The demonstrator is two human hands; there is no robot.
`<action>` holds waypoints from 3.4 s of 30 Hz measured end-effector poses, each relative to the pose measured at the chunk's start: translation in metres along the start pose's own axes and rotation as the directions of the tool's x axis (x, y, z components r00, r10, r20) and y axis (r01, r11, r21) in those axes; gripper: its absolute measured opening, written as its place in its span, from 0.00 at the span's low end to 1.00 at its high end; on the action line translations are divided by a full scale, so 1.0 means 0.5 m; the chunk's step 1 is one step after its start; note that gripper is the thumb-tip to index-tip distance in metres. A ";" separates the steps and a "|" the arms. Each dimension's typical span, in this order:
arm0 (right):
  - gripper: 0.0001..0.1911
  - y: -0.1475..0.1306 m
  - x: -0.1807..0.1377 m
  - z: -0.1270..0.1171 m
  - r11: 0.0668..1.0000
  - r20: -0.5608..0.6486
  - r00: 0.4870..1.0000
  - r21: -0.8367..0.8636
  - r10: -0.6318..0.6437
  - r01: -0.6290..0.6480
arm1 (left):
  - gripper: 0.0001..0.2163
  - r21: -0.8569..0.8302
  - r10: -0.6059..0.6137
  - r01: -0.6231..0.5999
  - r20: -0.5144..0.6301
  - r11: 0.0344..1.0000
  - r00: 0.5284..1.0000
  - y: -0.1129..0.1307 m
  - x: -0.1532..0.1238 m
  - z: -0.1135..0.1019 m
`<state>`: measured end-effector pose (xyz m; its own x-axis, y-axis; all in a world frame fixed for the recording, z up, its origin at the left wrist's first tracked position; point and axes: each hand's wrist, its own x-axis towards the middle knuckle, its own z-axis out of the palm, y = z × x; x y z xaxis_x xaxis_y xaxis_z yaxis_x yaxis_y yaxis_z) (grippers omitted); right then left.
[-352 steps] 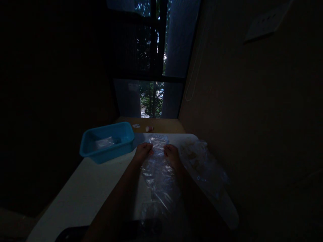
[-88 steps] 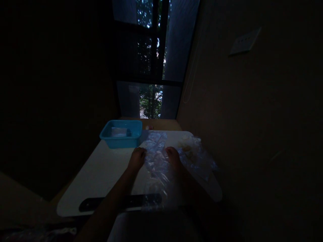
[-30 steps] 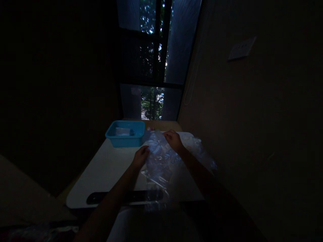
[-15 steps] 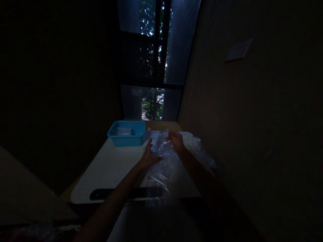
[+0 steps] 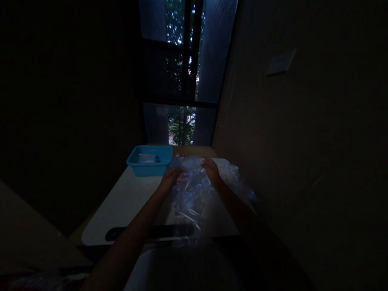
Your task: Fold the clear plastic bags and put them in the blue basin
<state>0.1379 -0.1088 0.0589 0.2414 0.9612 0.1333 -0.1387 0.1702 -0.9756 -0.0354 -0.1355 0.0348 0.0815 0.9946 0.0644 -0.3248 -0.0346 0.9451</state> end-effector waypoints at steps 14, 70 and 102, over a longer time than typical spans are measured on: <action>0.10 0.120 -0.028 -0.024 0.937 0.500 0.823 0.060 0.271 -0.345 | 0.08 -0.163 -0.203 0.203 0.016 0.965 0.979 -0.094 0.024 -0.060; 0.13 0.149 -0.031 -0.011 0.989 0.314 0.938 -0.059 0.146 -0.135 | 0.08 -0.123 -0.202 0.209 0.064 0.970 0.977 -0.097 0.028 -0.075; 0.15 0.168 -0.016 -0.018 0.992 0.412 0.903 -0.069 0.125 -0.106 | 0.15 -0.146 -0.140 0.138 -0.004 0.980 0.990 -0.100 0.026 -0.069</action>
<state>0.1329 -0.1042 -0.0255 -0.1949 0.9783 0.0700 -0.0974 0.0517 -0.9939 -0.0503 -0.1175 -0.0228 0.1226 0.9900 -0.0699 -0.4442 0.1177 0.8882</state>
